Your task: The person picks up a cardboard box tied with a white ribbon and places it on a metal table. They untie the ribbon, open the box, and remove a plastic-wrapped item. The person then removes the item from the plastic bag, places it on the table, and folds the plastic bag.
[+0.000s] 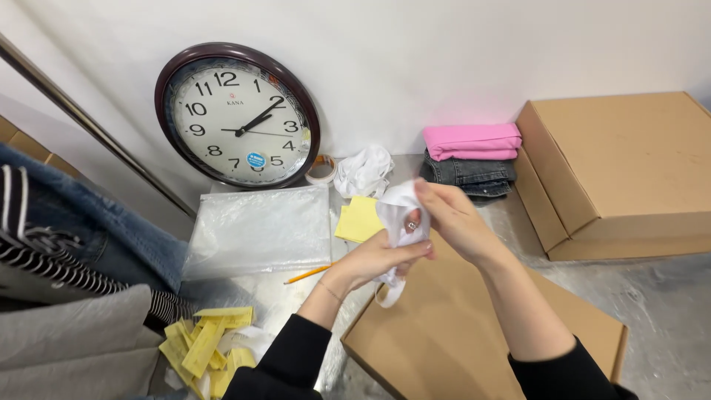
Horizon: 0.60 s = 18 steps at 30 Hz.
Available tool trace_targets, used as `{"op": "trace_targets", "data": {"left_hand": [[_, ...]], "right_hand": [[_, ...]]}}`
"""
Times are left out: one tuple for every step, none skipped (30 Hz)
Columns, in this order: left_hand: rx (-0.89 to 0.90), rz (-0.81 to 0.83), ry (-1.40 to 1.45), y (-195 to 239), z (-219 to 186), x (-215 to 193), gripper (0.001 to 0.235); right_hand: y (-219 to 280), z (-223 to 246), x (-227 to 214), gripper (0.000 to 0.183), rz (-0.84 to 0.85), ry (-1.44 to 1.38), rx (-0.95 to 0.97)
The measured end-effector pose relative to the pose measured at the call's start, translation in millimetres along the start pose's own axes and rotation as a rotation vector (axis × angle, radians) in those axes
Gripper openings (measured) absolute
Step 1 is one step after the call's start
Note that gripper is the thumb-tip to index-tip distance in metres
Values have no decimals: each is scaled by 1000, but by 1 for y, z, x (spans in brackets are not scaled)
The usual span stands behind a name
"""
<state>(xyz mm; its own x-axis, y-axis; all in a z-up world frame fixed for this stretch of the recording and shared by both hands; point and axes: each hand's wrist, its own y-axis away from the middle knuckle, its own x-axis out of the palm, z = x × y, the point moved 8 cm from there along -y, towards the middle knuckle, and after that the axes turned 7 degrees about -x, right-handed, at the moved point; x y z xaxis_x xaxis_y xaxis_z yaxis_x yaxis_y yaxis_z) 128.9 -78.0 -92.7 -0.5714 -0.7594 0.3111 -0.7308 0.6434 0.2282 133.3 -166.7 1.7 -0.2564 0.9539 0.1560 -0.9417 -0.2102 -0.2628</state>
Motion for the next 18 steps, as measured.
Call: {"op": "trace_targets", "data": {"left_hand": [[-4,0,2,-13,11,-23,16],[-24,-99,-29,-26,24,-53,26],[-45,-197,-57,-38,38,-81,38],[-51,-196,-54,-35,18,-72,38],[54,-261,69,-28,-10,-69,46],[160,-325,192,-21,-37,-67,56],[157,-326,193,-28,-39,-64,56],[213,-346,366,-33,-44,-65,49],[272,-365,536,-39,-48,-67,43],[272,-366,535,-46,-53,-67,43],[232,-414,558,-52,-54,-71,37],[193,-462,581,-58,-54,-74,32],[194,-457,580,-66,-60,-76,32],[177,-437,458,-75,-68,-76,31],[157,-418,336,-84,-74,-76,30],[156,-417,335,-86,-84,-74,30],[168,-412,78,-90,-101,-71,30],[177,-405,-179,-93,-118,-68,31]], "right_hand": [[-3,-20,-19,45,-2,-2,4],[-6,-36,-43,42,-60,-54,-51],[-5,-52,-67,38,-118,-104,-103],[-1,-67,-65,38,-121,-105,-97],[4,-80,-67,34,-168,-93,-113],[10,-93,-68,30,-215,-81,-129],[14,-103,-62,30,-215,-81,-126],[19,-116,-58,34,-232,-50,-89],[23,-128,-54,38,-248,-20,-56],[17,-115,-42,38,-247,-21,-57],[11,-102,-27,36,-218,-87,-71],[4,-89,-12,35,-189,-152,-86],[-5,-93,-20,35,-191,-150,-90],[-15,-99,-20,36,-112,-338,-76],[-24,-104,-18,37,-31,-528,-58],[-28,-107,-23,37,-32,-528,-60],[-35,-112,-19,22,67,-630,-2],[-41,-117,-14,8,168,-731,56]]}}
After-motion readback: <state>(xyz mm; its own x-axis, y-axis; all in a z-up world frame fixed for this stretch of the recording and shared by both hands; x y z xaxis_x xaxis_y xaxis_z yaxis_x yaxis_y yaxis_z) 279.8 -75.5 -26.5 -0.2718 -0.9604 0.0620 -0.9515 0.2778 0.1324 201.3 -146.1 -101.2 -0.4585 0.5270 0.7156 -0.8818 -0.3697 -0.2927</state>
